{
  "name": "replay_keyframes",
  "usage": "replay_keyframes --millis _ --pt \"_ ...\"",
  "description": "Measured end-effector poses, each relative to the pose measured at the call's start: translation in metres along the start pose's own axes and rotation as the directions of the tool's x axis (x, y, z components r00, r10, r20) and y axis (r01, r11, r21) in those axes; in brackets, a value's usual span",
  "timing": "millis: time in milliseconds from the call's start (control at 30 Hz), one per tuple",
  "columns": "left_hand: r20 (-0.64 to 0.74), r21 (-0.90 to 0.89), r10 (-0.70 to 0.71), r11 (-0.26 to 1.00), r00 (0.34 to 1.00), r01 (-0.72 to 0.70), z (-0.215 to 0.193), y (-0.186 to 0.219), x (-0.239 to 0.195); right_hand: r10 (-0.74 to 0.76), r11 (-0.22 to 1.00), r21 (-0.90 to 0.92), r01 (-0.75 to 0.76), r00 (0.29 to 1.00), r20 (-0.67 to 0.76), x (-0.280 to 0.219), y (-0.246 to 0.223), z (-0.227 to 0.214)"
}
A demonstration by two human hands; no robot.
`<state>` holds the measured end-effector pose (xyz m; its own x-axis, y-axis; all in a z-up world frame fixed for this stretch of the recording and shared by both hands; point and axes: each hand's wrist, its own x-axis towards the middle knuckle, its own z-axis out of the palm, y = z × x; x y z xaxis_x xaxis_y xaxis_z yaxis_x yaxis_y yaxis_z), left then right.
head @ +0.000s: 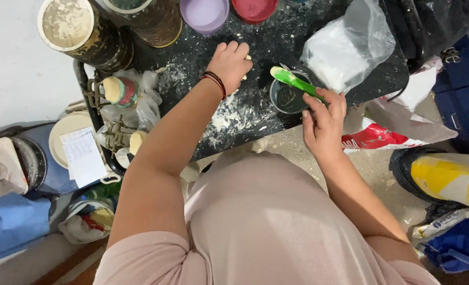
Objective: The person uses a green spatula to spread a yellowish dough-like substance onto a small, curved object held in their left hand. They then scrape the remaining substance from a small metal cup onto the table and continue to spread it on the object.
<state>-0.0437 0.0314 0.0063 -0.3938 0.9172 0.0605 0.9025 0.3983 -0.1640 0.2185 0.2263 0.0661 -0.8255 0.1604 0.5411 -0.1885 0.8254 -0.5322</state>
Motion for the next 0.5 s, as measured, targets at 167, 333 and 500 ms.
replay_keyframes --millis 167,333,500 --pt "0.022 -0.004 -0.003 1.0 1.0 0.003 0.002 -0.001 0.003 0.028 1.0 0.001 -0.028 1.0 0.004 -0.008 0.006 0.0" --pt "-0.098 -0.091 0.001 0.996 0.995 -0.01 -0.005 -0.014 -0.001 0.05 0.999 -0.002 -0.05 0.999 0.007 -0.009 0.01 -0.002" --pt "-0.007 -0.811 -0.307 0.559 0.952 0.175 -0.043 -0.021 -0.016 -0.012 0.998 0.068 0.013 1.0 -0.011 0.003 0.002 -0.006"
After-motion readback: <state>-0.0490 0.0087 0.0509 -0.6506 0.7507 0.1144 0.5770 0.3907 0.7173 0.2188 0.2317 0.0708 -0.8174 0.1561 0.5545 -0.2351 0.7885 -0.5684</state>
